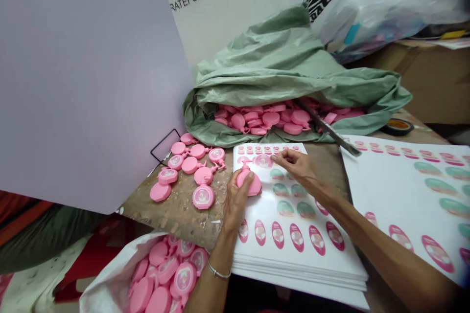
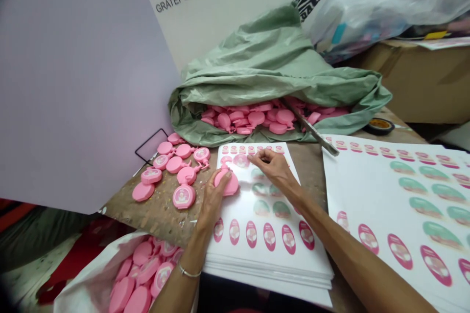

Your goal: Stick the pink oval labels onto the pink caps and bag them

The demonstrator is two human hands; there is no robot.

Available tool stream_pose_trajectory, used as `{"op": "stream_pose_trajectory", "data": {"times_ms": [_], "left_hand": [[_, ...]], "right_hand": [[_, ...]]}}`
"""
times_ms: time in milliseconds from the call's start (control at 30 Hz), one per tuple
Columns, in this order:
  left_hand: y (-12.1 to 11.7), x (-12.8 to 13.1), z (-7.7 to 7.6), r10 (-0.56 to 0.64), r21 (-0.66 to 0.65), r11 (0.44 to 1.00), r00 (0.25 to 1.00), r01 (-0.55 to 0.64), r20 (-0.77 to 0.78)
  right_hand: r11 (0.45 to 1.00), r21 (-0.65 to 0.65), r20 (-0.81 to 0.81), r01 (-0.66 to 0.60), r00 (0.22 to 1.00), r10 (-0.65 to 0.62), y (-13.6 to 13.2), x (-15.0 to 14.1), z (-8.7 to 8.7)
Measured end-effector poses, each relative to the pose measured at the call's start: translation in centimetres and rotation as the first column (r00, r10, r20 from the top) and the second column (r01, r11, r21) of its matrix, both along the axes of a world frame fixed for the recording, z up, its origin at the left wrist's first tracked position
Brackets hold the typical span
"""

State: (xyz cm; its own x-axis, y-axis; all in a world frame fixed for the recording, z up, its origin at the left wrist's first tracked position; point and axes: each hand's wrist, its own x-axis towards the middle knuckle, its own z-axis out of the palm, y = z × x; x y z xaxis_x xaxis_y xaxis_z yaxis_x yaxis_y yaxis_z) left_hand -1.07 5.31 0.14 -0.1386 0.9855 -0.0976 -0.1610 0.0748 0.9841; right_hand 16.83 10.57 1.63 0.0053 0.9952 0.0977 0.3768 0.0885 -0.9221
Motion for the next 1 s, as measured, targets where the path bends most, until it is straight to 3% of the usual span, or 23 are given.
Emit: {"op": "stream_pose_trajectory", "data": {"times_ms": [133,233,500,1000], "left_hand": [[-0.5,0.5,1.0,-0.009,-0.125,0.991,0.959,0.047,0.284],[-0.7,0.7,1.9,-0.042,-0.14,0.984,0.918,0.106,0.395],[-1.4,0.9,3.1,-0.043,-0.156,0.982,0.924,0.11,0.381],[-1.7,0.8,3.7,-0.064,-0.127,0.985,0.937,0.114,0.344]], "right_hand": [[0.993,-0.054,-0.123,-0.102,0.988,0.095,-2.4,-0.2,1.8],[0.984,-0.056,-0.145,-0.168,0.977,0.158,-4.1,-1.0,2.3],[0.985,-0.066,-0.121,-0.161,0.981,0.152,-5.0,-1.8,2.9],[0.991,-0.008,-0.082,-0.134,0.988,0.133,-5.0,-2.2,3.3]]}}
